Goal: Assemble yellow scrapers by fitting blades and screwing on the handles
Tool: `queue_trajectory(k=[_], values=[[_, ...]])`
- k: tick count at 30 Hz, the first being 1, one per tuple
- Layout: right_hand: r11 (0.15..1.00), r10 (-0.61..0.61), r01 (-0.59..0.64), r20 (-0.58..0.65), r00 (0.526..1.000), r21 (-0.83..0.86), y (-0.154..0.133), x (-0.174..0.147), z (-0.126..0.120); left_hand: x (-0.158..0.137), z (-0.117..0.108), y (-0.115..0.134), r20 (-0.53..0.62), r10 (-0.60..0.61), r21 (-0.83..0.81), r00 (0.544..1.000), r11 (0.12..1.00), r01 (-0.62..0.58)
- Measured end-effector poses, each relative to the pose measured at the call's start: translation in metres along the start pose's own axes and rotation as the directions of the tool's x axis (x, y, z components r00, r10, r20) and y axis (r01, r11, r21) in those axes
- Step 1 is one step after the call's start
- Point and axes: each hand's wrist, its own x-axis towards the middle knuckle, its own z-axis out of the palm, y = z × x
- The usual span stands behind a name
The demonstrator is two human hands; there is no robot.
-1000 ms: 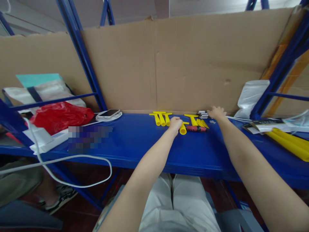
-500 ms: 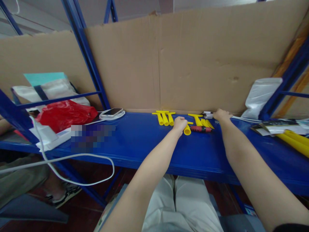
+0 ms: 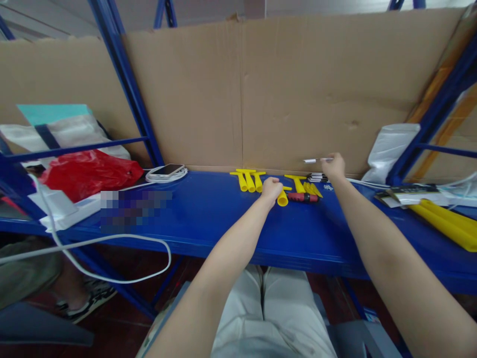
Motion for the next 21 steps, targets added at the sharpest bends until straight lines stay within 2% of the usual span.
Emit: queue_trajectory(k=[7, 11, 16, 19, 21], values=[[0.969, -0.229, 0.219, 0.092, 0.969, 0.112, -0.015, -0.045, -0.001, 0.001, -0.003, -0.001, -0.005, 0.069, 0.019, 0.998, 0.997, -0.069], [0.911, -0.359, 0.323, 0.11, 0.927, 0.255, -0.015, -0.066, 0.0, -0.001, -0.005, 0.002, 0.049, 0.001, 0.071, 0.999, 0.997, -0.005], [0.885, -0.343, 0.291, 0.085, 0.935, 0.364, -0.016, -0.071, -0.006, -0.004, -0.006, 0.006, 0.038, 0.021, 0.047, 0.999, 0.999, -0.023], [0.878, -0.334, 0.266, 0.11, 0.936, 0.398, -0.018, -0.071, -0.009, -0.004, -0.006, 0.007, 0.008, 0.075, 0.002, 0.997, 0.997, -0.075], [0.874, -0.296, 0.208, 0.142, 0.945, 0.438, -0.02, -0.073, -0.01, -0.002, -0.005, 0.006, -0.015, 0.101, -0.002, 0.995, 0.995, -0.101]])
